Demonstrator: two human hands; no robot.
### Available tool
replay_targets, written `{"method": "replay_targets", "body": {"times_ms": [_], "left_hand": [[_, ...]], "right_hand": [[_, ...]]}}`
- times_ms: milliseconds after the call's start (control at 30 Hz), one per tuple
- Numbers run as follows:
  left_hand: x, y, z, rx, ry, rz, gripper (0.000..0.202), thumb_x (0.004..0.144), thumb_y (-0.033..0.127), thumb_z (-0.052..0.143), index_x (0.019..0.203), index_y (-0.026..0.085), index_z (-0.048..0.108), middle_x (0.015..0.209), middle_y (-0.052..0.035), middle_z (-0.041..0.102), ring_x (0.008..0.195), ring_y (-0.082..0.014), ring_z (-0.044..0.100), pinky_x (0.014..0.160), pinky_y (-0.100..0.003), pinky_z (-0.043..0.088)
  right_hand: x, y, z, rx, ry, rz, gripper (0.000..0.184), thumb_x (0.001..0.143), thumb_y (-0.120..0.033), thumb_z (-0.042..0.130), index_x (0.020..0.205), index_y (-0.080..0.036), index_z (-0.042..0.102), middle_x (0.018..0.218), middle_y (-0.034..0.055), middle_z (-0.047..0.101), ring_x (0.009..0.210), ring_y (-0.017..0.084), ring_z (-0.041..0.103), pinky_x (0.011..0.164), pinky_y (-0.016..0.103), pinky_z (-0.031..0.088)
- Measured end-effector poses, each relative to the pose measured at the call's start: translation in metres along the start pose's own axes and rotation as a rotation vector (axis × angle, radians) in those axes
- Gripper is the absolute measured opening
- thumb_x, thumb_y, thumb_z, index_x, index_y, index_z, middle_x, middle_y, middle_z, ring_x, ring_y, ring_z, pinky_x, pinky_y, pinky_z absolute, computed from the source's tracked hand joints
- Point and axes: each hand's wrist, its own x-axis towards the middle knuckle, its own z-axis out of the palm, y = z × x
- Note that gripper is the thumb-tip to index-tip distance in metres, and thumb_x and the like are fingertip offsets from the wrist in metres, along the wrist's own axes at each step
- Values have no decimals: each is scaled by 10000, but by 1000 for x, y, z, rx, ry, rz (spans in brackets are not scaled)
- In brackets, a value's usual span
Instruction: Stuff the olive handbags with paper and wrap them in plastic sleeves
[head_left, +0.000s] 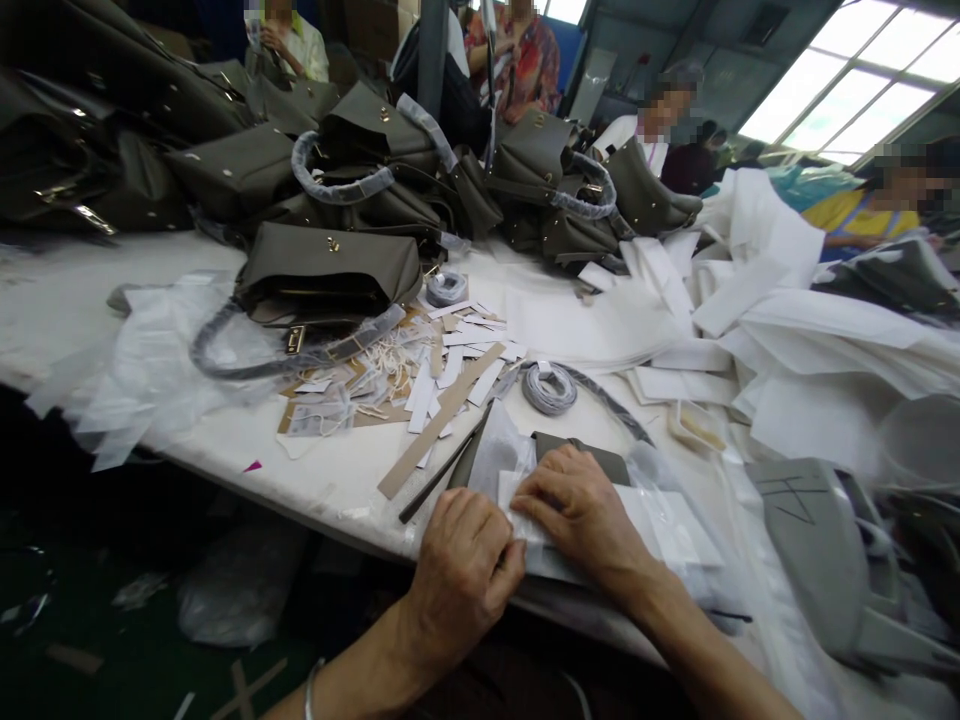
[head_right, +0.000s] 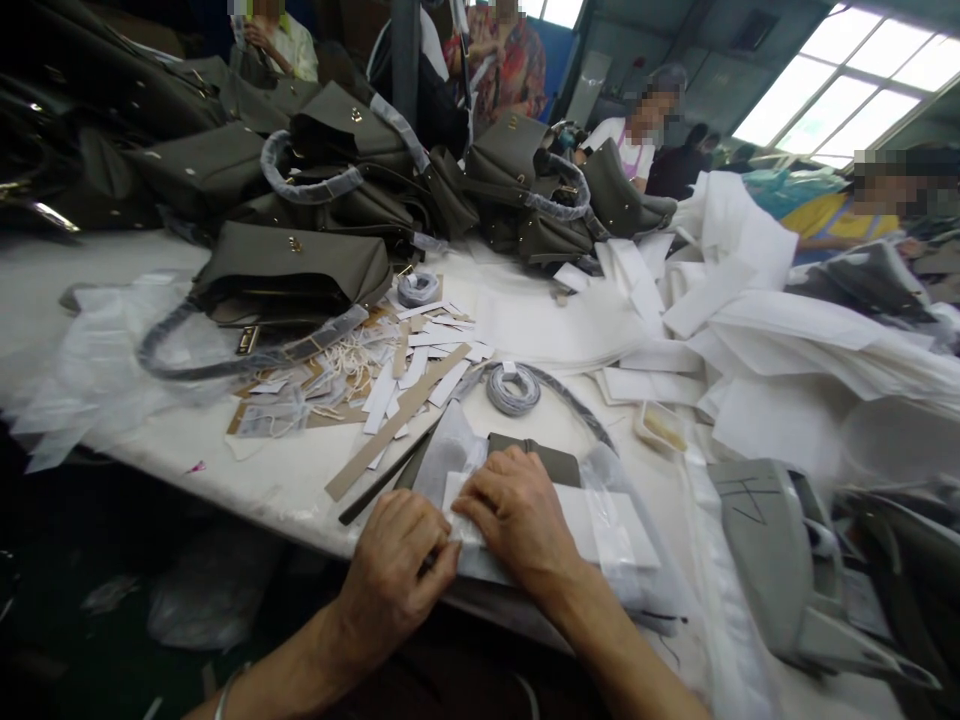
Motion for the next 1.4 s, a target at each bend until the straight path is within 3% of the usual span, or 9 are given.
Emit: {"method": "replay_targets", "body": {"times_ms": [267, 433, 600, 767, 900, 1033, 1167, 1300, 1400], "left_hand": [[2, -2, -3, 28, -35, 85, 145, 927, 99, 537, 813, 183, 506, 731, -17, 574, 716, -169, 534, 747, -339, 432], [3, 0, -9, 31, -70, 116, 142, 930, 97, 525, 816, 176, 551, 732, -15, 597, 727, -166, 554, 769, -351, 456], [-2, 11, -17, 92, -82, 301, 193, 950, 135, 510, 1081, 166, 649, 1057, -61, 712, 1078, -202, 620, 1051, -400, 414], [-10, 12, -9, 279, -143, 319, 344, 983, 164, 418, 1275, 94, 585, 1168, -120, 697, 1079, -227, 645, 967, -381, 485], [-14, 10, -1, 350, -136, 308, 347, 966, 133, 400, 1250, 94, 596, 1164, -126, 696, 1048, -248, 658, 938, -401, 494], [-16, 9, 2, 371, -99, 323, 353, 959, 119, 387, 1242, 93, 598, 1152, -124, 693, 1058, -248, 647, 943, -397, 487], [-14, 10, 1, 369, -61, 339, 366, 932, 91, 385, 1223, 116, 605, 1130, -109, 697, 1033, -238, 644, 939, -387, 473], [-11, 4, 1, 369, -17, 367, 367, 918, 87, 403, 1222, 140, 603, 1133, -99, 697, 1003, -236, 649, 932, -389, 440], [-6, -4, 2, 360, 7, 437, 327, 935, 147, 431, 1211, 155, 606, 1119, -91, 705, 963, -238, 658, 909, -387, 430]], "right_hand": [[2, -6, -2, -55, 20, -48, 126, 845, -221, 749, 736, -221, 686, 741, 2, 624, 782, 191, 501, 759, 361, 292], [5, -6, -3, -24, -45, 45, 136, 809, -202, 781, 718, -216, 681, 751, -10, 634, 801, 185, 522, 758, 345, 296], [12, -7, -7, 18, -113, 134, 123, 814, -176, 740, 725, -203, 660, 744, -28, 643, 778, 159, 550, 735, 309, 313], [22, -10, -8, -34, -134, 214, 151, 783, -248, 767, 701, -200, 649, 702, -23, 664, 699, 153, 579, 691, 290, 331], [19, -2, -15, -153, 8, 284, 256, 778, -353, 778, 955, -197, 680, 784, 13, 702, 769, 208, 632, 771, 348, 370], [-21, 15, -52, 1, 360, 325, 293, 851, -435, 654, 1050, -222, 690, 917, 43, 735, 876, 233, 667, 807, 367, 431], [-98, 46, -113, -61, 702, 624, 419, 781, -597, 600, 972, -247, 730, 987, 69, 746, 932, 284, 672, 783, 376, 475], [-184, 85, -162, -105, 788, 925, 466, 700, -606, 602, 941, -231, 734, 937, 75, 750, 896, 296, 673, 813, 389, 480], [-230, 114, -175, 0, 753, 1075, 413, 651, -555, 628, 843, -203, 732, 867, 85, 744, 866, 293, 661, 767, 369, 478]]}}
